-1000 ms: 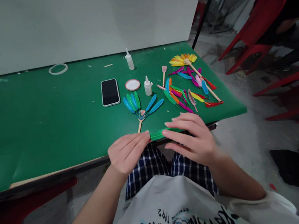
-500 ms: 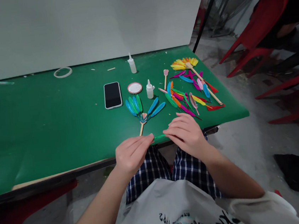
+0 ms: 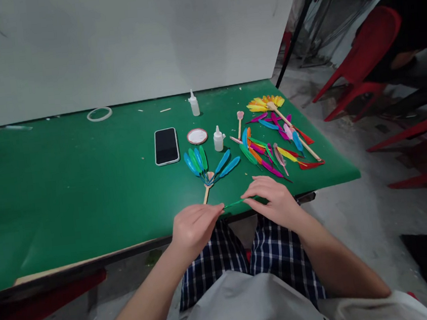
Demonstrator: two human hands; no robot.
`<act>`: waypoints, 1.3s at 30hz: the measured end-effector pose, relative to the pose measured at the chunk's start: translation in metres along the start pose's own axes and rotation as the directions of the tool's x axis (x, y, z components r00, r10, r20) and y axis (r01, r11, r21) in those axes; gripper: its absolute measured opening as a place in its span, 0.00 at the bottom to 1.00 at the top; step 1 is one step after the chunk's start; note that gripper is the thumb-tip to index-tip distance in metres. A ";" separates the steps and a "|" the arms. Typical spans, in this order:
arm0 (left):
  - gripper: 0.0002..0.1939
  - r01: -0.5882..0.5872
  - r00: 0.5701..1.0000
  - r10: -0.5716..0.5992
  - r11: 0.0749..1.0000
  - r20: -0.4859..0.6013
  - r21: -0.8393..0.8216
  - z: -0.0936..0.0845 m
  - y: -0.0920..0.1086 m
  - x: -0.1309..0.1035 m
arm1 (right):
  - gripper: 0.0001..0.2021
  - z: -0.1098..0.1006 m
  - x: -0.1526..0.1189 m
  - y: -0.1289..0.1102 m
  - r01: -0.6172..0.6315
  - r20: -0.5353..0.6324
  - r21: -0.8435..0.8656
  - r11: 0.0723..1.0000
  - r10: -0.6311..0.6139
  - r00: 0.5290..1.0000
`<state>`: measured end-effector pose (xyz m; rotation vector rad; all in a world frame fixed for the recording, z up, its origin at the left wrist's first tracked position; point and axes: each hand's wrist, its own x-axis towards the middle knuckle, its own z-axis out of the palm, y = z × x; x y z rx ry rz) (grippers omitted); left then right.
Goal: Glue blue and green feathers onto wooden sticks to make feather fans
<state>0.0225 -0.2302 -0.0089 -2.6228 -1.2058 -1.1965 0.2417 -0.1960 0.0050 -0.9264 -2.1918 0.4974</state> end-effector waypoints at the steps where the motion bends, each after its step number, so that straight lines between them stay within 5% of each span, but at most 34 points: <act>1: 0.08 0.011 1.000 -0.011 1.000 0.009 -0.011 0.001 -0.002 0.000 | 0.03 0.000 0.002 0.001 -0.012 0.008 0.006 1.000 0.012 1.000; 5: 0.08 0.087 0.995 -0.083 0.993 0.062 -0.078 0.002 -0.016 0.000 | 0.03 -0.006 0.011 0.009 -0.082 0.022 0.035 0.996 0.082 0.996; 8: 0.07 0.254 0.964 -0.240 0.959 0.114 -0.128 -0.001 -0.035 0.010 | 0.05 -0.018 0.025 0.026 -0.173 -0.003 0.038 0.984 0.173 0.985; 10: 0.08 0.468 0.883 -0.443 0.854 0.157 -0.224 -0.004 -0.051 0.022 | 0.05 -0.026 0.041 0.045 -0.266 -0.155 0.069 0.962 0.274 0.949; 12: 0.11 0.659 0.745 -0.628 0.636 0.226 -0.402 -0.004 -0.069 0.039 | 0.07 -0.028 0.066 0.065 -0.350 -0.391 0.176 0.920 0.392 0.833; 14: 0.13 0.710 0.647 -0.702 0.413 0.297 -0.570 -0.001 -0.087 0.056 | 0.09 -0.022 0.099 0.083 -0.350 -0.475 0.289 0.891 0.451 0.756; 18: 0.14 0.685 0.574 -0.755 0.232 0.317 -0.691 0.011 -0.111 0.076 | 0.15 0.008 0.153 0.100 -0.329 -0.294 0.371 0.868 0.446 0.845; 26: 0.12 0.624 0.557 -0.797 0.216 0.233 -0.751 0.024 -0.121 0.065 | 0.27 0.049 0.147 0.111 -0.383 0.020 0.236 0.893 0.390 0.921; 32: 0.11 0.611 0.540 -0.824 0.243 0.172 -0.754 0.028 -0.124 0.063 | 0.20 0.056 0.144 0.117 -0.395 0.121 0.046 0.917 0.388 0.914; 39: 0.11 0.602 0.539 -0.819 0.209 0.199 -0.771 0.030 -0.123 0.062 | 0.22 0.059 0.143 0.121 -0.484 0.130 0.113 0.868 0.470 0.873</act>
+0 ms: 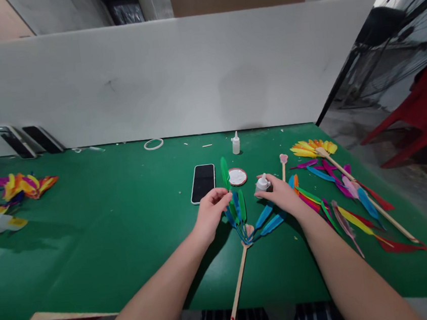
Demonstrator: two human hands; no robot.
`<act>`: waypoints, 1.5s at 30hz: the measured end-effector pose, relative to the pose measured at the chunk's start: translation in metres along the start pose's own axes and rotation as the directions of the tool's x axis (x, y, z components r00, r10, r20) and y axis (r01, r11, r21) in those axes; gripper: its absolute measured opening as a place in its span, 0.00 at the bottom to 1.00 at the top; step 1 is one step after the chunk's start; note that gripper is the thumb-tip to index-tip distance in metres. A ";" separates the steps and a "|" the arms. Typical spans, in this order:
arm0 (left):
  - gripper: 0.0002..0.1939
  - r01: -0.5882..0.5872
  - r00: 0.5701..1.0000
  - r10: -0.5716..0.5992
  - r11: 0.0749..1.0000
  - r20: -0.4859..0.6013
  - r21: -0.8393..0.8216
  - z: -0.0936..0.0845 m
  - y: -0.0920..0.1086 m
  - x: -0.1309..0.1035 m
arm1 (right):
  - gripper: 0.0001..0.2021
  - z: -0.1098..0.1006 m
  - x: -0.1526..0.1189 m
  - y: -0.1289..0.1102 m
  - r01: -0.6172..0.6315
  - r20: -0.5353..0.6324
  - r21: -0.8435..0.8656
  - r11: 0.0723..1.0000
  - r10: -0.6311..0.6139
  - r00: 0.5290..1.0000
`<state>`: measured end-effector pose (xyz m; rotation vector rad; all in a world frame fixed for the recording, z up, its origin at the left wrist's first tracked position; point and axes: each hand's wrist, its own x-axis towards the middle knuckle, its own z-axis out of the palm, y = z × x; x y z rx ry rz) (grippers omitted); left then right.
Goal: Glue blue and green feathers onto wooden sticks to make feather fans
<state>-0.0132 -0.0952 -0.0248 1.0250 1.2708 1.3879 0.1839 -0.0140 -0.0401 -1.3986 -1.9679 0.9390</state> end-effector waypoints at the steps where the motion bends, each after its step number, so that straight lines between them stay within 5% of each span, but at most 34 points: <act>1: 0.11 0.001 1.000 -0.001 1.000 0.004 -0.006 0.000 0.000 0.000 | 0.19 0.000 0.000 -0.001 -0.008 -0.006 0.001 1.000 0.008 1.000; 4: 0.10 -0.029 0.999 0.029 1.000 0.014 0.009 0.001 0.000 -0.002 | 0.15 -0.002 -0.001 -0.007 -0.027 -0.023 0.182 0.983 0.032 0.999; 7: 0.10 -0.118 0.993 0.115 0.987 0.032 0.114 0.001 0.001 -0.006 | 0.17 -0.007 -0.005 -0.017 -0.088 0.027 0.513 0.854 0.086 0.996; 11: 0.08 -0.275 0.959 0.281 0.881 0.043 0.385 0.000 0.000 -0.012 | 0.18 -0.012 -0.010 -0.028 -0.066 0.018 0.610 0.790 0.069 0.997; 14: 0.04 -0.462 0.874 0.473 0.744 0.108 0.482 0.001 0.001 -0.017 | 0.18 -0.014 -0.012 -0.031 -0.054 -0.012 0.653 0.756 0.082 0.997; 19: 0.05 -0.711 0.672 0.697 0.512 0.250 0.482 0.001 0.004 -0.020 | 0.15 -0.015 -0.012 -0.036 -0.047 -0.054 0.719 0.694 0.124 0.991; 23: 0.07 -0.759 0.613 0.727 0.431 0.311 0.488 -0.003 0.006 -0.020 | 0.15 -0.013 -0.011 -0.039 -0.008 -0.139 0.762 0.648 0.175 0.975; 28: 0.10 -0.766 0.600 0.723 0.397 0.342 0.506 -0.004 0.007 -0.020 | 0.15 -0.007 -0.016 -0.045 0.145 -0.396 0.571 0.808 0.116 0.911; 32: 0.10 -0.741 0.635 0.704 0.438 0.319 0.509 -0.004 0.004 -0.020 | 0.13 -0.006 -0.024 -0.049 0.187 -0.522 0.296 0.937 -0.006 0.853; 38: 0.11 -0.741 0.635 0.707 0.446 0.311 0.502 -0.006 -0.001 -0.018 | 0.12 -0.005 -0.029 -0.050 0.185 -0.511 0.085 0.979 -0.117 0.852; 45: 0.09 -0.702 0.674 0.675 0.457 0.301 0.547 -0.005 -0.001 -0.019 | 0.13 -0.003 -0.029 -0.050 0.181 -0.490 0.102 0.978 -0.109 0.865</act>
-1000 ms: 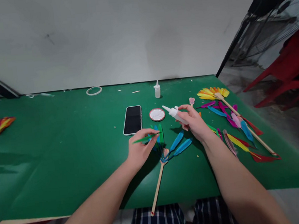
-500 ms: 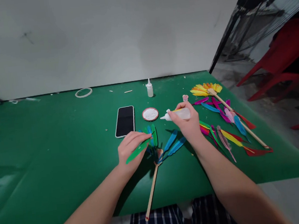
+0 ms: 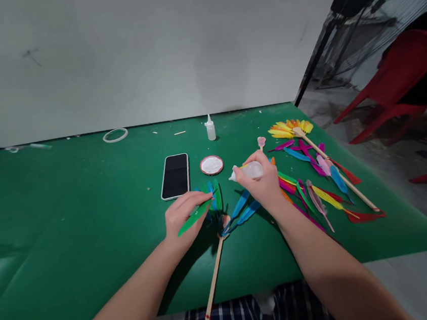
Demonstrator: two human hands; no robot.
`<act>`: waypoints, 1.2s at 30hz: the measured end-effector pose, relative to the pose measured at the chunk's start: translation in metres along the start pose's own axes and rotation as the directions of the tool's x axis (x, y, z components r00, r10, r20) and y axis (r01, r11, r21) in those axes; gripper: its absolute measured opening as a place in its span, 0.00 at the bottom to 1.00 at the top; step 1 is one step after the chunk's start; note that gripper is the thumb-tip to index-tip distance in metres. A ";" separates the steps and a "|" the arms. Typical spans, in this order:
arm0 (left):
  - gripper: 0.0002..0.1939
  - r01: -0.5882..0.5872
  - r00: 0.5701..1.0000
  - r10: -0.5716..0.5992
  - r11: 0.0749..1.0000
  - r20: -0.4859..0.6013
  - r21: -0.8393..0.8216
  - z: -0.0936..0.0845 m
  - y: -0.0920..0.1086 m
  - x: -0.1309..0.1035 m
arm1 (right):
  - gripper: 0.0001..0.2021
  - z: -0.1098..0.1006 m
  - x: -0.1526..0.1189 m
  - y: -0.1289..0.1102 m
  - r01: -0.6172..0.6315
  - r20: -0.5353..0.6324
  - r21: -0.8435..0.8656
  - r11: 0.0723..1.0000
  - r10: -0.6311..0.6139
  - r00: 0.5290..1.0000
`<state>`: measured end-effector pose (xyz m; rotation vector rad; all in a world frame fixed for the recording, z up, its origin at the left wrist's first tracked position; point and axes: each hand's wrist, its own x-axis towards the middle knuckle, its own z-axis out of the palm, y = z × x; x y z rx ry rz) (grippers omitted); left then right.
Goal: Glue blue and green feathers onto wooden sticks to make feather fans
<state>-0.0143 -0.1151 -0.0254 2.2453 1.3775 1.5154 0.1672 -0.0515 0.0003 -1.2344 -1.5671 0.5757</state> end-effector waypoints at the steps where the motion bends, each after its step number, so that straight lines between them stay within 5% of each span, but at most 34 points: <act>1: 0.08 0.003 1.000 -0.003 1.000 0.005 0.000 0.000 0.000 0.000 | 0.13 0.000 0.000 0.000 0.001 -0.001 -0.009 1.000 -0.001 1.000; 14: 0.09 0.009 0.999 -0.006 0.998 0.049 -0.067 0.003 -0.002 -0.001 | 0.12 0.004 -0.002 0.006 0.182 -0.048 -0.319 0.930 -0.208 0.977; 33: 0.08 0.014 0.995 -0.006 0.996 0.098 -0.086 0.002 -0.001 -0.001 | 0.08 0.003 0.004 0.018 0.436 0.025 -0.524 0.732 -0.499 0.866; 36: 0.09 0.007 0.996 0.001 0.996 0.094 -0.089 0.002 -0.002 -0.001 | 0.08 0.003 0.004 0.017 0.426 0.018 -0.484 0.764 -0.478 0.878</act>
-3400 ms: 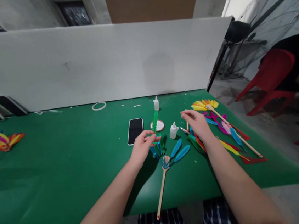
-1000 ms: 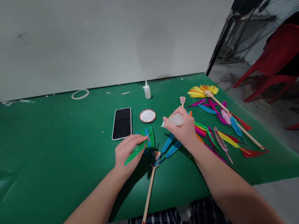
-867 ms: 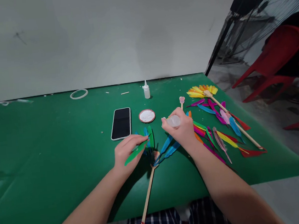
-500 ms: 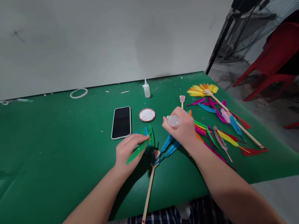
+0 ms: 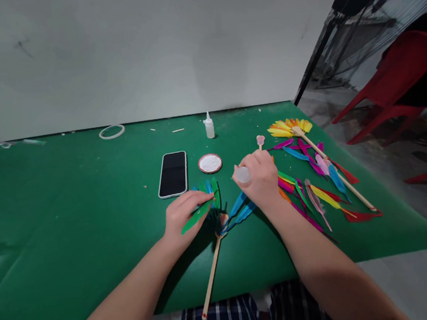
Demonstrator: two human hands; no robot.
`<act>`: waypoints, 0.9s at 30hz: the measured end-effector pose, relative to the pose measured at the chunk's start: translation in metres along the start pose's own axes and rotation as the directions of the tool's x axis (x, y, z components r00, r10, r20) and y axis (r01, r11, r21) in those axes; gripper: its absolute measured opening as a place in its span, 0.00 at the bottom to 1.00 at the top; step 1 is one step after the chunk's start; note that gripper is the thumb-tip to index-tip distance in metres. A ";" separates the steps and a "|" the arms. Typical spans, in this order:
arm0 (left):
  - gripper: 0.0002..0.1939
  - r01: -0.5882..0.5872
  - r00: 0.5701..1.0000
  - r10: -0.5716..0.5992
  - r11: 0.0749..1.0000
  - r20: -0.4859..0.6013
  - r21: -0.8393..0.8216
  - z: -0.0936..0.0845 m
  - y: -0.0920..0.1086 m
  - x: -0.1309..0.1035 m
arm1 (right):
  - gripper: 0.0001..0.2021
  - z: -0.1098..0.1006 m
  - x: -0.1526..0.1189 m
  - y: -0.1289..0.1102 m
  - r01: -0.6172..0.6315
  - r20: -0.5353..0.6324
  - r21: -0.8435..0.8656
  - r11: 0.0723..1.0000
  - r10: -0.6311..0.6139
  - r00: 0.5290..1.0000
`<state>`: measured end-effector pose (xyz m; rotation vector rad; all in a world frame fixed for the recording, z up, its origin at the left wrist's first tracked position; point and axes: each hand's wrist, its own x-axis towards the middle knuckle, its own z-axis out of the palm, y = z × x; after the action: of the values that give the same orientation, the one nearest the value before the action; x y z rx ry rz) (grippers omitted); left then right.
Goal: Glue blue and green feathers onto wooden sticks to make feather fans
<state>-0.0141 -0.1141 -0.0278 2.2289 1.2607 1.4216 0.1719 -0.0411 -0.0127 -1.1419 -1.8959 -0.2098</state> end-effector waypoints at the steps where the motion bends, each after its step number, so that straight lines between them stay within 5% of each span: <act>1: 0.09 -0.003 1.000 0.003 1.000 -0.002 -0.003 0.000 0.000 0.000 | 0.08 0.000 0.001 -0.001 -0.030 0.007 0.073 0.997 0.030 1.000; 4: 0.10 -0.016 1.000 0.016 1.000 -0.011 -0.014 0.000 0.000 0.000 | 0.09 0.001 0.003 -0.006 -0.271 0.138 0.477 0.836 0.234 0.963; 7: 0.10 -0.011 1.000 0.011 1.000 -0.008 -0.017 0.000 0.000 0.000 | 0.12 0.003 0.005 -0.012 -0.570 0.440 0.765 0.300 0.403 0.803; 10: 0.09 -0.006 1.000 0.006 1.000 -0.018 -0.018 0.001 0.000 -0.001 | 0.12 0.004 0.005 -0.015 -0.614 0.624 0.774 -0.153 0.347 0.700; 14: 0.08 -0.023 0.999 0.023 1.000 -0.036 -0.015 0.002 -0.002 -0.001 | 0.11 0.004 0.004 -0.015 -0.594 0.707 0.694 -0.407 0.229 0.669; 20: 0.07 -0.012 0.999 0.012 1.000 -0.049 -0.002 0.002 -0.002 0.000 | 0.10 0.006 0.003 -0.013 -0.600 0.725 0.672 -0.434 0.224 0.651; 23: 0.07 -0.012 0.998 0.011 1.000 -0.055 -0.014 0.002 -0.001 0.000 | 0.11 0.009 0.003 -0.013 -0.635 0.689 0.724 -0.269 0.316 0.652; 27: 0.08 -0.018 0.998 0.017 1.000 -0.052 -0.024 0.002 0.000 0.000 | 0.13 0.010 0.002 -0.012 -0.689 0.589 0.719 0.093 0.444 0.675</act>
<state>-0.0125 -0.1133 -0.0292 2.2058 1.2357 1.5024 0.1564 -0.0410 -0.0136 -0.9520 -1.1388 1.3923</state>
